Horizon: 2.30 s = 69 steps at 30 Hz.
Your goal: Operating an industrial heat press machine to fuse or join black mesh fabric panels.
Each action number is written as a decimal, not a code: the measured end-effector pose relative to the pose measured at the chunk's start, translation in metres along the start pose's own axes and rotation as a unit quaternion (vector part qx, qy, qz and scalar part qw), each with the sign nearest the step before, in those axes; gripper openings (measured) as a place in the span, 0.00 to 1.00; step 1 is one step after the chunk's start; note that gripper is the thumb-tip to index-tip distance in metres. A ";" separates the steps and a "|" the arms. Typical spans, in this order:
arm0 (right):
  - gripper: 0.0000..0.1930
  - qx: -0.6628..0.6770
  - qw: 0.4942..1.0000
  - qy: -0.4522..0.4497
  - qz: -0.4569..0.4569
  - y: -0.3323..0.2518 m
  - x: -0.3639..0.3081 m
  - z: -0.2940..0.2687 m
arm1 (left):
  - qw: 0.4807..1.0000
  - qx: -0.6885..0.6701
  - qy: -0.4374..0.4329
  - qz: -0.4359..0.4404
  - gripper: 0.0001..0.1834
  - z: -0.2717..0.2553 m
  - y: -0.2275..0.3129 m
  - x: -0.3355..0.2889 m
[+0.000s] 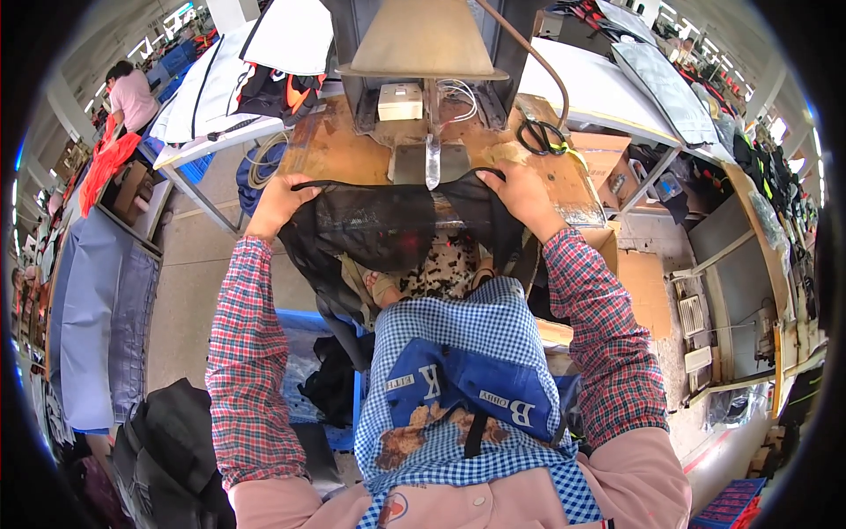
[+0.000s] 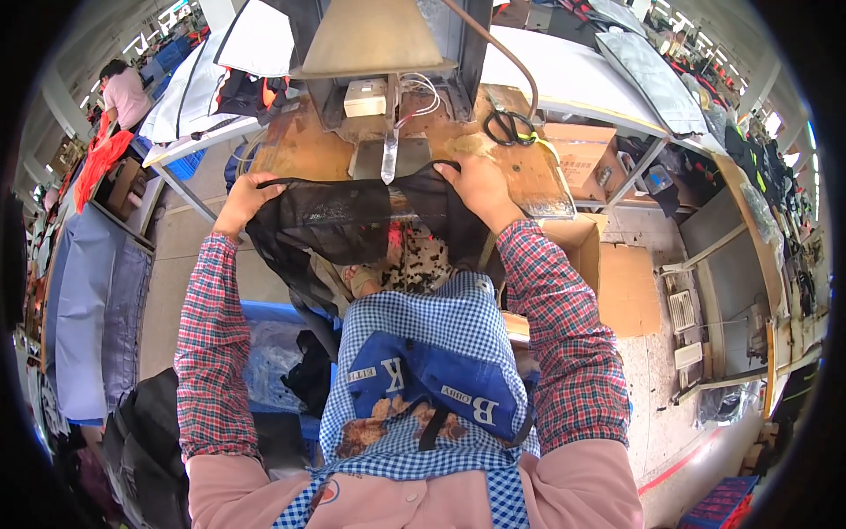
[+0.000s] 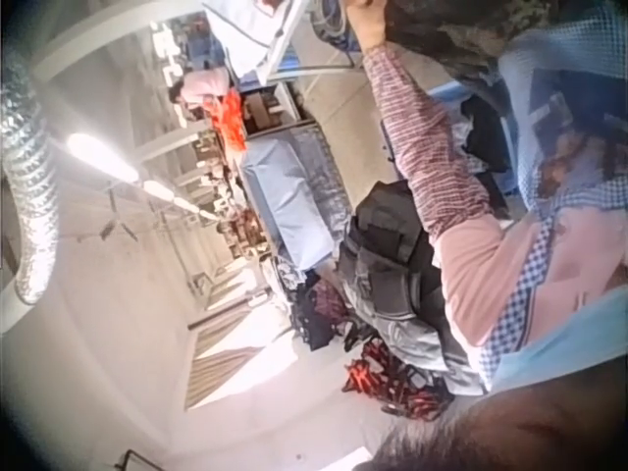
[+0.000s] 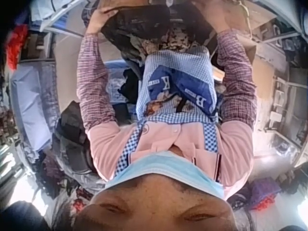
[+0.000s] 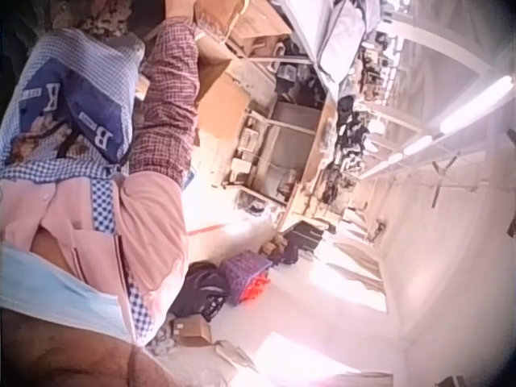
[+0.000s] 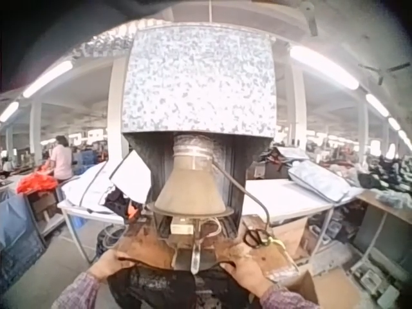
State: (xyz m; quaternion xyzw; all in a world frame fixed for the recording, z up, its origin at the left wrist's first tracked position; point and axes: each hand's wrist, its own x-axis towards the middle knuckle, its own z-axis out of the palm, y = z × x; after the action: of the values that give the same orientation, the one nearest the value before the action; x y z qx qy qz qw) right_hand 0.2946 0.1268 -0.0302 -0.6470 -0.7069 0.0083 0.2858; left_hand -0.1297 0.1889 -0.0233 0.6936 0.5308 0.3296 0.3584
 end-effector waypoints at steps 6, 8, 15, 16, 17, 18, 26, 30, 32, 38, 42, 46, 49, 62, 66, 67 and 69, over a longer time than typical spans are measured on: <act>0.23 0.010 1.000 -0.018 0.017 -0.004 -0.003 -0.008 | 1.000 0.009 -0.004 -0.013 0.09 0.001 0.010 -0.003; 0.23 0.018 0.999 -0.021 0.017 -0.009 -0.003 -0.007 | 1.000 0.016 0.000 -0.010 0.09 -0.004 0.005 -0.004; 0.23 0.035 0.999 -0.019 0.022 -0.008 -0.004 -0.009 | 0.999 0.044 -0.001 -0.004 0.09 -0.006 0.010 -0.005; 0.23 0.037 0.999 -0.017 0.021 -0.007 -0.004 -0.009 | 0.999 0.044 -0.002 -0.003 0.09 -0.005 0.012 -0.005; 0.23 0.040 0.999 -0.016 0.020 -0.005 -0.005 -0.009 | 0.999 0.046 0.000 -0.005 0.10 -0.005 0.013 -0.005; 0.23 0.039 0.999 -0.015 0.022 -0.004 -0.005 -0.009 | 0.999 0.048 0.002 -0.007 0.10 -0.003 0.015 -0.005; 0.23 0.052 0.998 -0.013 0.023 -0.005 -0.006 -0.008 | 0.998 0.055 0.004 -0.017 0.10 -0.009 0.013 -0.005; 0.23 0.059 0.998 -0.004 0.017 0.000 -0.006 -0.005 | 0.998 0.055 0.006 -0.016 0.10 -0.008 0.016 -0.005; 0.23 0.074 0.997 0.014 0.011 0.000 -0.005 -0.007 | 0.997 0.080 0.021 -0.001 0.09 -0.014 0.015 -0.008; 0.22 0.066 0.997 0.009 0.026 -0.002 -0.005 -0.010 | 0.999 0.017 0.027 -0.022 0.08 -0.029 0.009 -0.023; 0.22 0.079 0.996 0.000 0.033 -0.010 -0.005 -0.012 | 0.999 -0.014 0.015 -0.048 0.07 -0.034 0.000 -0.027; 0.23 0.041 0.999 -0.004 0.030 -0.016 -0.003 -0.008 | 0.999 -0.023 0.006 -0.034 0.07 -0.034 -0.004 -0.027; 0.23 0.032 0.999 -0.006 0.024 -0.014 -0.002 -0.003 | 0.998 -0.048 -0.002 -0.028 0.07 -0.031 -0.003 -0.025; 0.23 -0.005 1.000 0.008 0.004 -0.015 -0.001 0.004 | 0.999 -0.020 0.008 -0.040 0.07 -0.031 -0.005 -0.024; 0.24 -0.022 1.000 -0.001 0.008 -0.017 -0.001 0.005 | 0.999 -0.014 0.008 -0.036 0.07 -0.033 -0.010 -0.025; 0.24 -0.029 1.000 -0.002 0.010 -0.020 -0.001 0.006 | 0.999 -0.031 0.000 -0.036 0.07 -0.033 -0.010 -0.026; 0.24 -0.043 0.999 -0.007 0.020 -0.023 -0.002 0.006 | 0.999 -0.029 0.006 -0.039 0.07 -0.033 -0.009 -0.026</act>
State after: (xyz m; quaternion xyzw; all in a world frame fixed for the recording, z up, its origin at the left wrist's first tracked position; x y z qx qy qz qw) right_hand 0.2707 0.1233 -0.0275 -0.6726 -0.6955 -0.0118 0.2527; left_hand -0.1672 0.1700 -0.0154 0.6596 0.5499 0.3350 0.3879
